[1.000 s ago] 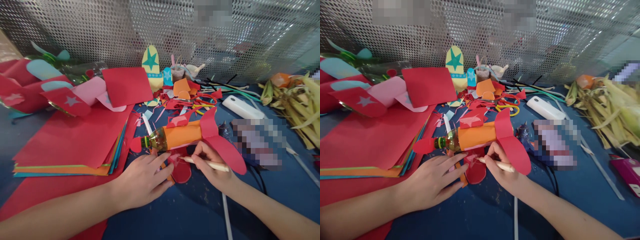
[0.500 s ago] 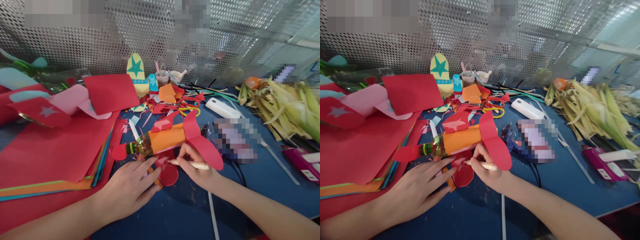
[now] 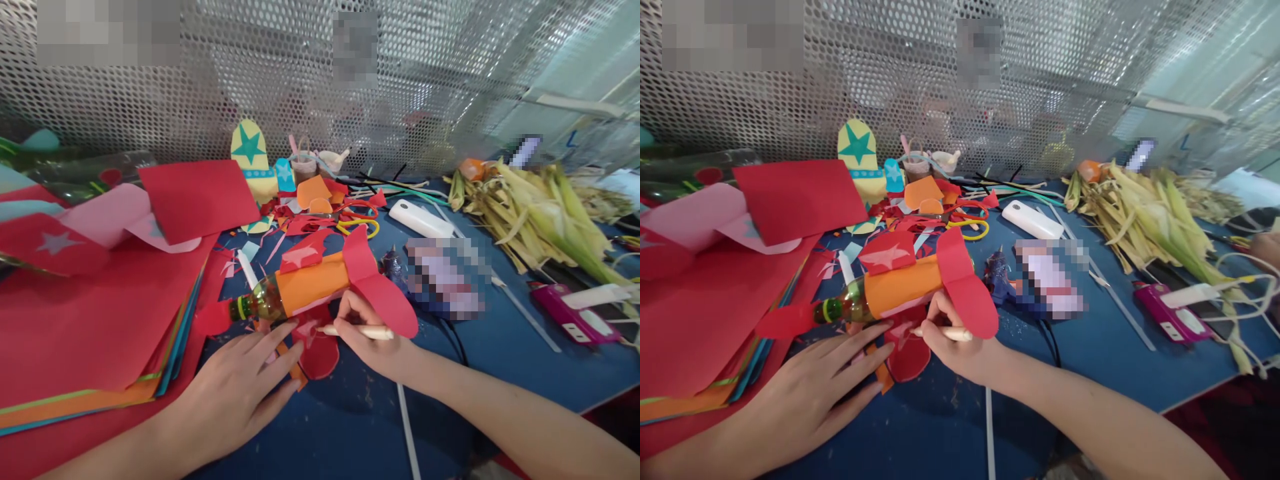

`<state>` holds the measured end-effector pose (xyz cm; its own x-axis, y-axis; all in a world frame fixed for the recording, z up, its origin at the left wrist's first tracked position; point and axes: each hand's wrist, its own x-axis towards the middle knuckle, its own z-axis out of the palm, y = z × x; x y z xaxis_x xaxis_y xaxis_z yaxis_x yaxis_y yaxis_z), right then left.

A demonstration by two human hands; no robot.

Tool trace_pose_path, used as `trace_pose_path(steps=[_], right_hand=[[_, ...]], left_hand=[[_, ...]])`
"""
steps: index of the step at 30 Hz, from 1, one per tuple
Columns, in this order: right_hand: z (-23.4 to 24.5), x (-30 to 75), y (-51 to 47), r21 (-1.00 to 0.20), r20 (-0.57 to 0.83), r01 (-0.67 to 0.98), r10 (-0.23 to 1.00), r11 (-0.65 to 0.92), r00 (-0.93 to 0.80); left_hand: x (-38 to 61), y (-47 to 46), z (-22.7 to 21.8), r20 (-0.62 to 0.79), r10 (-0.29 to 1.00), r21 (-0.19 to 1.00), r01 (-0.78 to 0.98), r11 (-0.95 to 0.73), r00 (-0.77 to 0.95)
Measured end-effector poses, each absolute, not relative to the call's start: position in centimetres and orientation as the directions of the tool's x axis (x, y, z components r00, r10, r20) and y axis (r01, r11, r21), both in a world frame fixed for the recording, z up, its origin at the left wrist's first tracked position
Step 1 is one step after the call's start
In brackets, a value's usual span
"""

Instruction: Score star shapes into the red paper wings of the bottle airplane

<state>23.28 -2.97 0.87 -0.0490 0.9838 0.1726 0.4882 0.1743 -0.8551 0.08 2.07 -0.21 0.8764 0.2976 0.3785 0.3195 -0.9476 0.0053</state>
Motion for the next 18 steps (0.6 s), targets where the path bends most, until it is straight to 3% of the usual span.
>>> trace_pose_path(steps=[18], right_hand=[[0.76,23.20,-3.00,-0.874,0.123,0.470,0.992,0.125,-0.036]], left_hand=[[0.01,2.07,0.01,0.398,0.275,-0.037,0.315,-0.948,0.875]])
